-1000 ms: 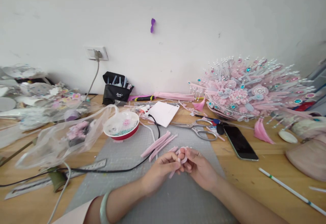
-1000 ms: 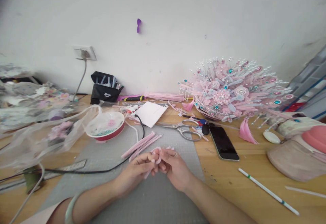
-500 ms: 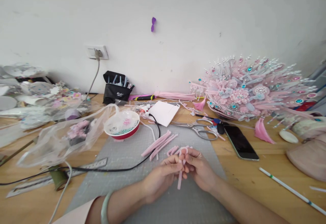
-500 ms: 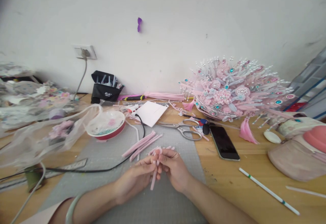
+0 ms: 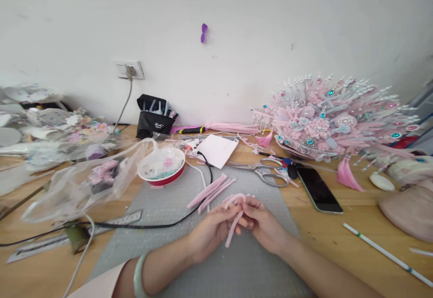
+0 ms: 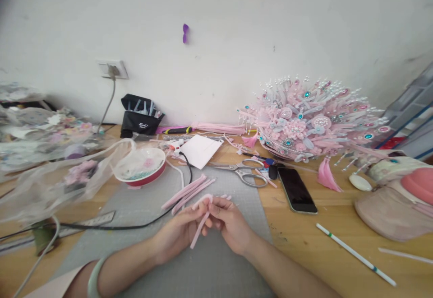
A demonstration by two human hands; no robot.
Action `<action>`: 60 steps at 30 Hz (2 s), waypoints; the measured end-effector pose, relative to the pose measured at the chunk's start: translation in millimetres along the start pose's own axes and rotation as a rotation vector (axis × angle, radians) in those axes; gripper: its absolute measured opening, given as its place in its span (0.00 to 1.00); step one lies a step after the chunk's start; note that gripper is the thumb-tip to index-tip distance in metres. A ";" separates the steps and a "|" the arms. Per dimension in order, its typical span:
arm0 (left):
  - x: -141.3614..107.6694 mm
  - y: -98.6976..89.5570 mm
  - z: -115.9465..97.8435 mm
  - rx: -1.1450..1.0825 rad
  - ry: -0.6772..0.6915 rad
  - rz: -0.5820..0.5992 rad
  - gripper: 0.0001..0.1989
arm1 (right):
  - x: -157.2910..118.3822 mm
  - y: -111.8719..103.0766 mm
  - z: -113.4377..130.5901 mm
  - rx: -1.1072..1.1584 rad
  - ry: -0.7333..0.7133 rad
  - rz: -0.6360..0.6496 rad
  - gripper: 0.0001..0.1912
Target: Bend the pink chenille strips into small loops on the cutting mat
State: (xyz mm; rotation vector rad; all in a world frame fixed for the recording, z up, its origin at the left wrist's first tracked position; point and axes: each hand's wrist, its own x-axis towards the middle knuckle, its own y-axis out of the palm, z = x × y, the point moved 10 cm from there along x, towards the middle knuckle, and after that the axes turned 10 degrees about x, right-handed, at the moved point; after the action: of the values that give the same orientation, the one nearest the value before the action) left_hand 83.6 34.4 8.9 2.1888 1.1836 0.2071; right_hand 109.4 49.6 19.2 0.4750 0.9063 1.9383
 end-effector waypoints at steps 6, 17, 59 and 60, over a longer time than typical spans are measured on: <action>2.4 -0.6 5.3 -0.128 -0.045 0.062 0.21 | -0.7 -4.2 -4.7 -0.011 0.048 -0.007 0.09; -1.3 3.6 -0.3 -0.033 -0.019 0.062 0.11 | 0.0 -8.2 -3.2 -0.033 0.051 -0.036 0.11; -3.2 10.5 4.0 -0.076 -0.077 0.103 0.05 | -1.4 -3.3 3.4 0.088 0.052 0.033 0.06; -2.8 9.4 4.5 -0.077 -0.075 0.095 0.05 | -1.0 -3.6 2.9 0.082 0.051 0.040 0.06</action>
State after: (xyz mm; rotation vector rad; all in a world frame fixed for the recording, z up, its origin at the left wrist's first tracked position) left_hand 90.4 26.4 11.4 2.1684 1.0149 0.2050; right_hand 113.9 51.1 18.4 0.4972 1.0192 1.9623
